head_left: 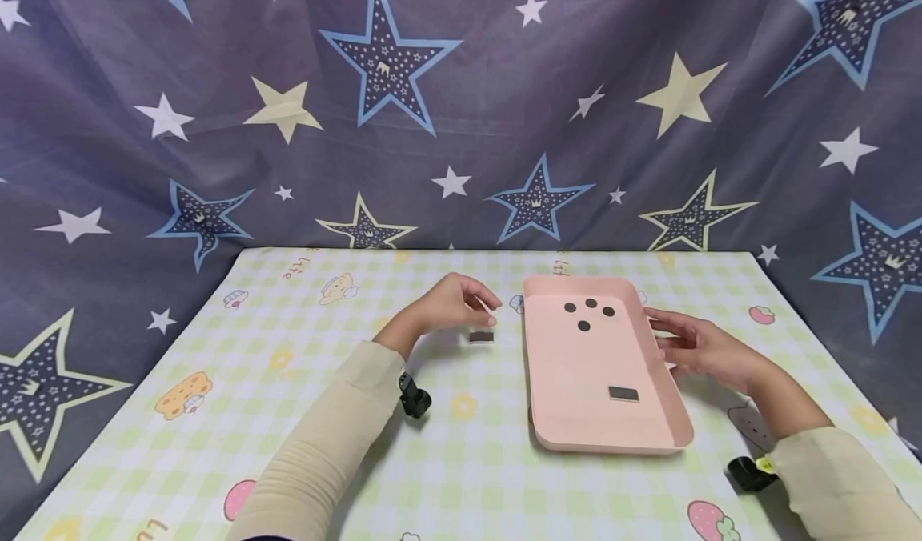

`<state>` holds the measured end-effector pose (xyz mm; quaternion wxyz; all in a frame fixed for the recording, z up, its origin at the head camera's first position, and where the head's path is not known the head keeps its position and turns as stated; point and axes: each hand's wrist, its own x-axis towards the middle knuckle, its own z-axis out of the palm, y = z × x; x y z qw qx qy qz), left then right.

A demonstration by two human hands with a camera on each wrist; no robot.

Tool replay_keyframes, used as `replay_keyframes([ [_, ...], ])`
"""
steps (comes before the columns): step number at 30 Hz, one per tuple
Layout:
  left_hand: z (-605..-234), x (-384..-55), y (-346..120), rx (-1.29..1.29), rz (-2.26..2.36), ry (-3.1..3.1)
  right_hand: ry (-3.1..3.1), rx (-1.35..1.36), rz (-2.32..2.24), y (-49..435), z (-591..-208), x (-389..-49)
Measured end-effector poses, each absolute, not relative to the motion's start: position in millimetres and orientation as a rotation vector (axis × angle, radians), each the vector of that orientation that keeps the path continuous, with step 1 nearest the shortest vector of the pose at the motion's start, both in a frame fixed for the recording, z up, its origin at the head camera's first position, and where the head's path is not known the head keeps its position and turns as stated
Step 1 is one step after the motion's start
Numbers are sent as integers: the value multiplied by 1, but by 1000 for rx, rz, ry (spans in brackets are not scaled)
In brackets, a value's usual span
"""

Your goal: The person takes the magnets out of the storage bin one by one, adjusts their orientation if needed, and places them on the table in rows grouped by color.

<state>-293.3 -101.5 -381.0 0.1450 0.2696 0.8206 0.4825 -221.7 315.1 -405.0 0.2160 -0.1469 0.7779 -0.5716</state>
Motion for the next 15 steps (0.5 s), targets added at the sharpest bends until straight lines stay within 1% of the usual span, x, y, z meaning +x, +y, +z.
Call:
replay_keyframes([
  [15,-361,-283,-83,852,1351,2258,2158,-412,-1587,315,-402,-219],
])
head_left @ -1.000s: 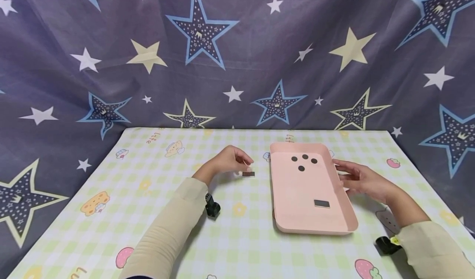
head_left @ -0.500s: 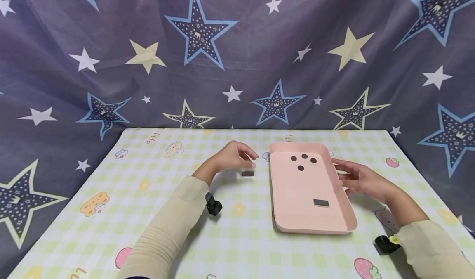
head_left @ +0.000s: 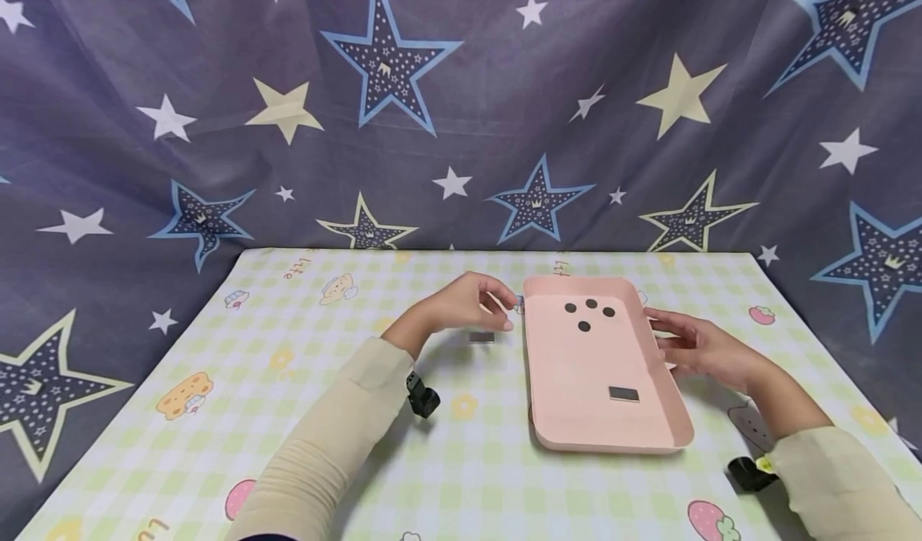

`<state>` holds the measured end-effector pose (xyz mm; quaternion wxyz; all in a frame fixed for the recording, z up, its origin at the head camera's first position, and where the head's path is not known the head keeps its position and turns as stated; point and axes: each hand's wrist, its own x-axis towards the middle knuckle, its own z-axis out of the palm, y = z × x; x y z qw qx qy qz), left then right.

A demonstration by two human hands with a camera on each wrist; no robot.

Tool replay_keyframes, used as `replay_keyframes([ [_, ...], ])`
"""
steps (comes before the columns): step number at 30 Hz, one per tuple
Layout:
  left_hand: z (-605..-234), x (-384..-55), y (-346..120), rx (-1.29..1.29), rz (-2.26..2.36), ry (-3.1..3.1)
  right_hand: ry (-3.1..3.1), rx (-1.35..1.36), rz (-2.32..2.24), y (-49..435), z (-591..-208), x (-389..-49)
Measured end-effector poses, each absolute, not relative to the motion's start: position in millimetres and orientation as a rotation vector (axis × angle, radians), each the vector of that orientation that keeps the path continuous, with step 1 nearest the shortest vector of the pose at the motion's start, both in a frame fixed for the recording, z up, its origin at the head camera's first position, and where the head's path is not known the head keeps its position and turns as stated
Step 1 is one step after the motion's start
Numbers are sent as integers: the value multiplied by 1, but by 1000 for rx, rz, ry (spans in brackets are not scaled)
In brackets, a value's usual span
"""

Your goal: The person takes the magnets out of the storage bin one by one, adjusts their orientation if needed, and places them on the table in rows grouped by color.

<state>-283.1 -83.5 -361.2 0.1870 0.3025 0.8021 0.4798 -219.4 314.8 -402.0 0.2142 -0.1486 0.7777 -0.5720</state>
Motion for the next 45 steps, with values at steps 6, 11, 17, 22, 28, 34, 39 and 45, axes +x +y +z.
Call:
replay_keyframes([
  [6,-354,-280,-73,913,1322,2240,2150,-402,-1591,315,-405,-220],
  [11,-351,-279,-64,986,1302,2197,2149,-412,-1593,315,-407,-221],
  [17,-346,-277,-53,1048,1247,2160,2155,-402,-1592,316,-407,-222],
  [22,-343,-277,-44,1080,1194,2155,2159,-399,-1586,316,-407,-222],
  [28,-337,-275,-32,1114,1117,2099,2147,-418,-1595,316,-408,-222],
  [34,-336,-274,-22,1139,1110,2056,2146,-443,-1596,316,-406,-221],
  [39,-336,-274,-15,1117,1111,2005,2140,-429,-1599,316,-406,-221],
  [45,-337,-273,-6,1091,1074,2014,2124,-450,-1615,317,-405,-220],
])
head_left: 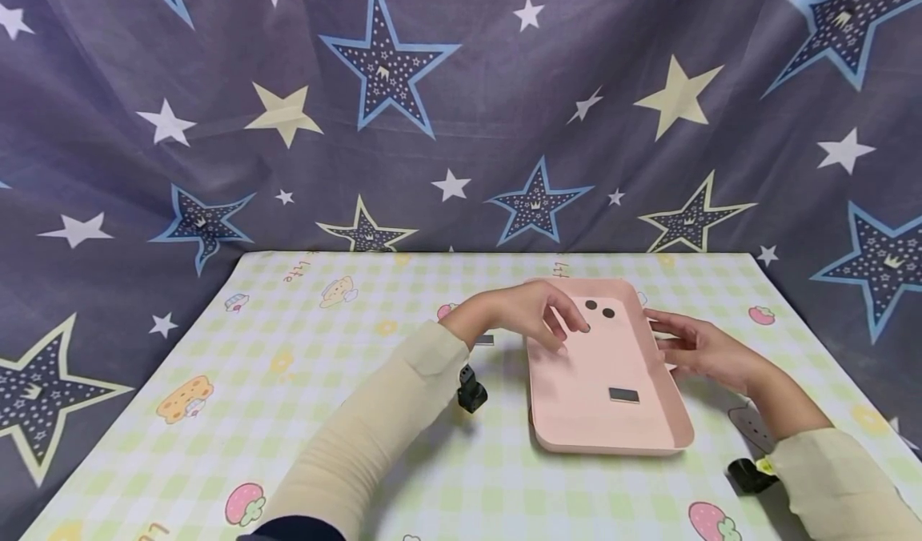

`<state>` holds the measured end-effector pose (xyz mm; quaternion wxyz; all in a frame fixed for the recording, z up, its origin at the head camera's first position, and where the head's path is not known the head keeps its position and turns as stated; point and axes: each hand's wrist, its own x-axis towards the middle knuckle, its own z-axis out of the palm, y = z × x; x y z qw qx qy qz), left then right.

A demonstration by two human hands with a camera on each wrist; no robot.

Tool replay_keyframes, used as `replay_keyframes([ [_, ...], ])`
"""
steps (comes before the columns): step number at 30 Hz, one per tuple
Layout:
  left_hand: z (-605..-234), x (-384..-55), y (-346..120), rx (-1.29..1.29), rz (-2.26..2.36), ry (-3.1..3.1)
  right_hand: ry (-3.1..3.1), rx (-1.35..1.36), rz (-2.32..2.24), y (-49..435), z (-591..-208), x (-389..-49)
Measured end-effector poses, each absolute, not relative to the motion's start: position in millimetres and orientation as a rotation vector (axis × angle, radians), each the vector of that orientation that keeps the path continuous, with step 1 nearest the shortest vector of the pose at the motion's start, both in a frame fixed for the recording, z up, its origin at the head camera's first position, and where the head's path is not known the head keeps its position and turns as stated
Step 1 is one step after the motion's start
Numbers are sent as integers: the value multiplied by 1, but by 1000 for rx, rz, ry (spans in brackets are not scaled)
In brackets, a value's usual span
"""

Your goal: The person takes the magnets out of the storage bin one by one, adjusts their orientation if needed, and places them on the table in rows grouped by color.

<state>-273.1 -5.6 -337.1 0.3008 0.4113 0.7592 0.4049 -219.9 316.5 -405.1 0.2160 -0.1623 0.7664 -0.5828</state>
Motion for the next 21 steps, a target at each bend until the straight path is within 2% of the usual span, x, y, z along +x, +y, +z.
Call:
replay_keyframes([
  [21,-337,-274,30,1245,952,2004,2136,-426,-1587,315,-400,-219],
])
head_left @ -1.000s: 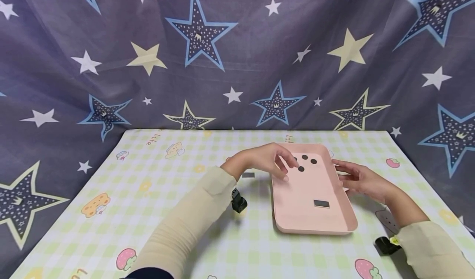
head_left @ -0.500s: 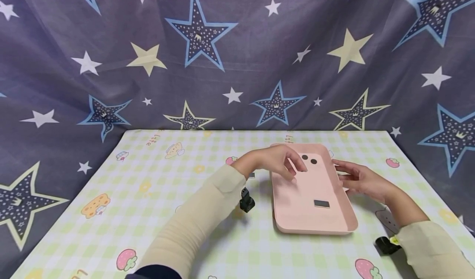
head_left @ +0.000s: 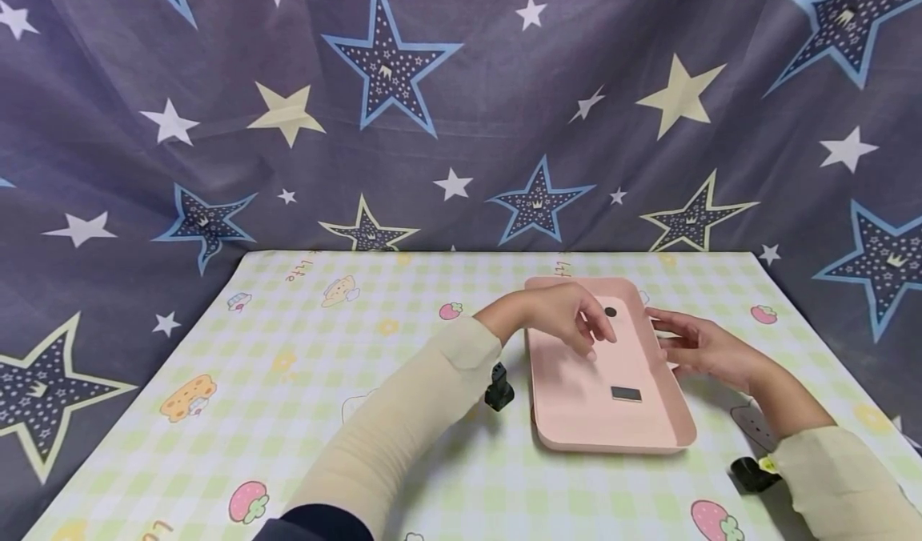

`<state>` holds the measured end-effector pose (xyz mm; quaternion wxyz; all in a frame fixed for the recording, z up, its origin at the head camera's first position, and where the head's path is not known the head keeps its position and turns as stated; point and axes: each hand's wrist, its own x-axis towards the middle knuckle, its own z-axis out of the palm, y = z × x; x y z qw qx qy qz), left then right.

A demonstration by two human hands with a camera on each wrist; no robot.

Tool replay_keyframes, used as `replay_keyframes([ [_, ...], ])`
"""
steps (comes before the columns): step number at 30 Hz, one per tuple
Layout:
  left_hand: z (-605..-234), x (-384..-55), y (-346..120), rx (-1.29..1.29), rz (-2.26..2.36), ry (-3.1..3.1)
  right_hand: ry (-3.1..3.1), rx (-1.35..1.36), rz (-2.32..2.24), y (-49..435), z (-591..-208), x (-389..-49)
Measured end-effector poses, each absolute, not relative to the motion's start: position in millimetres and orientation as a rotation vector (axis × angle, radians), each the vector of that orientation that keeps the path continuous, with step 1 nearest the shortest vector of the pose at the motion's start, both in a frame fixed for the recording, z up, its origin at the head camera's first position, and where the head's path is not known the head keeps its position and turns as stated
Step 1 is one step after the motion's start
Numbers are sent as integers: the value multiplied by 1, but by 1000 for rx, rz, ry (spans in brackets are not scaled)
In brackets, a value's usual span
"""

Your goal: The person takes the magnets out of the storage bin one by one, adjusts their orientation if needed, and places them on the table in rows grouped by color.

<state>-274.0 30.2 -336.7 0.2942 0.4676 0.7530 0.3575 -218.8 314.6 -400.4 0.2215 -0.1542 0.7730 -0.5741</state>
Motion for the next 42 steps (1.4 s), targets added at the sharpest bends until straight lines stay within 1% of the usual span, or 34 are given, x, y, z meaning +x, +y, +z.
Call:
replay_keyframes([
  [16,-348,-284,55,1156,959,1942,2106,-451,-1617,318,-403,-222],
  [22,-353,-284,66,1051,932,1975,2096,-451,-1623,318,-402,-222],
  [32,-364,-280,80,1021,927,1963,2093,-464,-1613,317,-401,-222],
  [42,-373,-277,91,1047,888,1981,2119,-441,-1595,318,-402,-221],
])
